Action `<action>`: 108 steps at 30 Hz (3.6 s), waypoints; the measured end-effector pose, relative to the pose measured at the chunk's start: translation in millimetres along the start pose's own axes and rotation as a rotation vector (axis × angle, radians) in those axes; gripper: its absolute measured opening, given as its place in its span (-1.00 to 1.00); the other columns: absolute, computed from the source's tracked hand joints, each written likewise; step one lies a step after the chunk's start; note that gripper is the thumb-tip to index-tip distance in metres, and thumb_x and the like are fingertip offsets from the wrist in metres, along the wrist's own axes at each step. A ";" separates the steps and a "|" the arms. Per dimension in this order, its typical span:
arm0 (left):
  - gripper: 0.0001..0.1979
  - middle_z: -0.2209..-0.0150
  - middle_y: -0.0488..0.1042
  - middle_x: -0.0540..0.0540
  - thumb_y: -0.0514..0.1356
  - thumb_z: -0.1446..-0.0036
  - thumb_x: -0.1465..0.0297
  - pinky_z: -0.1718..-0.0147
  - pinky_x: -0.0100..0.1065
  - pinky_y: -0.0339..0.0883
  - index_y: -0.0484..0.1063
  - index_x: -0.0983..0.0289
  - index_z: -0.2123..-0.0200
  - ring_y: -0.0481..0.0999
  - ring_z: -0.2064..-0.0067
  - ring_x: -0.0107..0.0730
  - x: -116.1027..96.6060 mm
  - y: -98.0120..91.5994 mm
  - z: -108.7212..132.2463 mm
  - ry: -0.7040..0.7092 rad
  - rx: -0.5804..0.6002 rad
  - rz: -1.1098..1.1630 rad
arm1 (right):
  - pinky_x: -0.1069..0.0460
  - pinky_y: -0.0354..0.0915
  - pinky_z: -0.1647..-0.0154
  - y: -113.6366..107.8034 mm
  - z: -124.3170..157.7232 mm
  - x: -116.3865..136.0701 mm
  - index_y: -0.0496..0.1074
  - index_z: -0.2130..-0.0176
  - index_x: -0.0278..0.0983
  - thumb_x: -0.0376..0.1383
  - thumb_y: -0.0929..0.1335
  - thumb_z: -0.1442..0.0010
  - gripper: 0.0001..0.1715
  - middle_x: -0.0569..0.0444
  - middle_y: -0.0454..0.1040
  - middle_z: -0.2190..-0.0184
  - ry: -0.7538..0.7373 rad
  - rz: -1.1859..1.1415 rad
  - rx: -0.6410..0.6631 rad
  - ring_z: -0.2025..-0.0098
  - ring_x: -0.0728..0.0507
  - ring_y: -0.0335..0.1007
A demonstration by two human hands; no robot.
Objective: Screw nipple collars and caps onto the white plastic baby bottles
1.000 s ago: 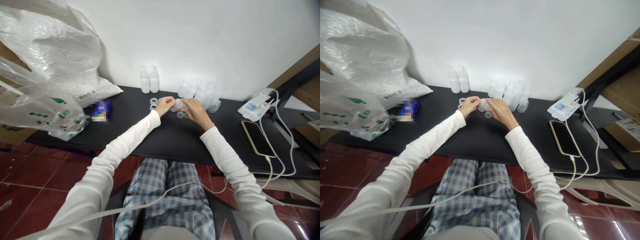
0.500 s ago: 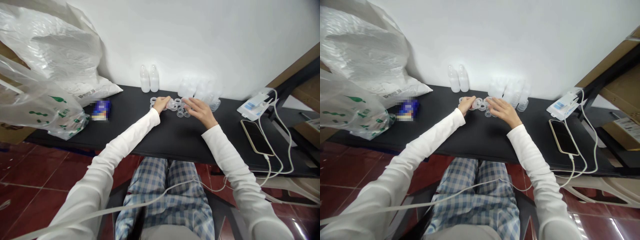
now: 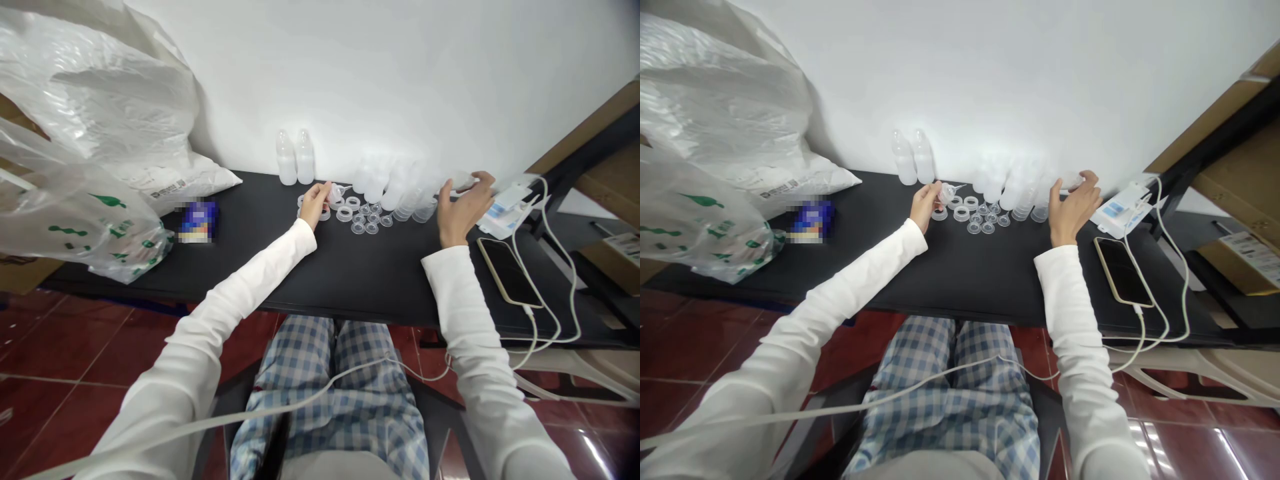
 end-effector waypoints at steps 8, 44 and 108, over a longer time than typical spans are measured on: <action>-0.43 0.50 0.31 -0.02 0.32 -0.14 -0.10 0.52 -0.43 0.25 0.25 0.24 0.52 0.29 0.48 -0.54 0.5 1.4 2.3 -0.024 0.000 0.057 | -0.32 0.23 -0.05 28.9 14.5 -9.6 0.36 -0.08 -0.34 -0.08 0.28 -0.34 -0.53 -0.21 0.50 0.21 -0.011 0.319 0.483 0.05 -0.37 0.39; -0.47 0.19 0.49 0.02 0.38 -0.13 -0.01 0.24 -0.30 0.54 0.29 0.16 0.04 0.53 0.34 -0.50 1.1 35.8 31.3 0.060 0.419 -0.005 | -0.10 0.29 0.16 35.4 90.0 127.8 0.41 0.06 -0.23 -0.27 0.27 -0.39 -0.82 -0.03 0.47 0.30 -0.747 -0.352 0.475 0.24 -0.21 0.38; -0.42 -0.46 0.23 0.20 -0.03 -0.40 0.28 -0.45 0.04 0.01 0.24 0.28 -0.42 0.20 -0.49 -0.06 -0.6 32.7 24.8 0.512 0.615 -1.133 | -0.12 0.41 0.12 34.0 64.7 79.5 0.47 0.13 -0.26 -0.45 0.34 -0.08 -0.68 -0.04 0.43 0.23 -0.535 -0.101 1.025 0.28 -0.20 0.43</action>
Point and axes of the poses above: each hand's wrist, its own z-axis away from the middle knuckle, its own y-axis out of the palm, x = y × z, the point moved 5 cm from there along -z, towards the middle knuckle
